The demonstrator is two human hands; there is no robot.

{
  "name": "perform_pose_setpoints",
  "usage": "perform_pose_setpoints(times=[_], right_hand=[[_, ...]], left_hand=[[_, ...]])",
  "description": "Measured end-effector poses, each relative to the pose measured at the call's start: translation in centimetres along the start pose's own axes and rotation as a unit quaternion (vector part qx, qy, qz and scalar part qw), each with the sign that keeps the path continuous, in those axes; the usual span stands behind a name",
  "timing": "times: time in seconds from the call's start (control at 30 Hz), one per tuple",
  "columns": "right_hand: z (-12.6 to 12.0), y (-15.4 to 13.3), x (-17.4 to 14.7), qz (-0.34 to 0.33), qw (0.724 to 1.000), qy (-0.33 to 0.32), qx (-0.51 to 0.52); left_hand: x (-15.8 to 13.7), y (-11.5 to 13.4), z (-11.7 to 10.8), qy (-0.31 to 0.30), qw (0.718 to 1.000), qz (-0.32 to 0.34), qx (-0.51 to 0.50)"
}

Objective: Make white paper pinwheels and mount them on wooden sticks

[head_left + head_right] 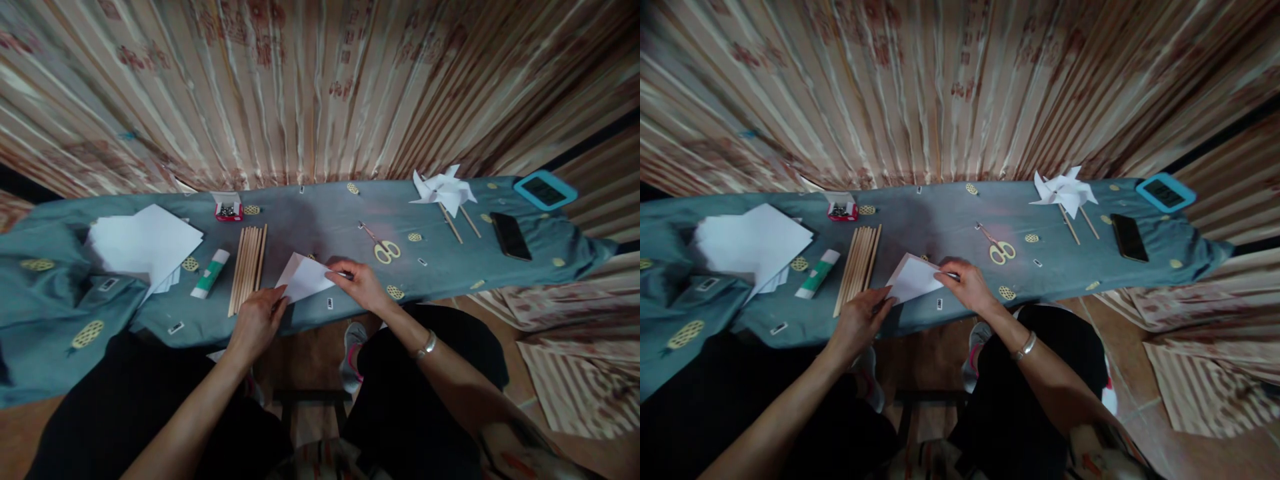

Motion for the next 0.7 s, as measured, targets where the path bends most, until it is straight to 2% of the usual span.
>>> perform_pose_setpoints(times=[0.1,0.17,0.3,0.37,0.47,0.57,0.7], right_hand=[[0.3,0.0,1.3,-0.009,1.0,0.023,-0.003],[0.3,-0.2,1.8,-0.014,0.999,0.038,-0.023],[0.3,-0.5,2.2,-0.011,0.997,0.05,-0.063],[0.3,-0.6,2.2,-0.013,0.996,0.053,-0.077],[0.3,-0.8,2.2,-0.021,0.994,0.054,-0.098],[0.4,-0.9,2.2,-0.023,0.992,0.049,-0.112],[0.5,-0.9,2.3,-0.027,0.991,0.047,-0.12]], left_hand=[[0.0,-1.0,-0.1,0.002,0.998,-0.063,-0.013],[0.0,-0.9,-0.3,0.009,0.998,-0.065,-0.022],[0.1,1.9,-0.9,0.046,0.995,0.061,0.058],[-0.1,3.4,0.1,0.02,0.987,0.122,0.107],[-0.7,4.6,2.6,-0.054,0.978,0.153,0.13],[-1.1,4.6,4.4,-0.096,0.975,0.14,0.141],[-1.3,4.0,5.1,-0.114,0.976,0.122,0.143]])
Point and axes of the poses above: each hand's wrist, its own x-axis towards the middle knuckle, its own z-axis out of the palm, y = z × x, the point moved 7 cm from there along x, towards the middle knuckle, and after that the axes turned 10 degrees about -x, right-handed, at the moved point
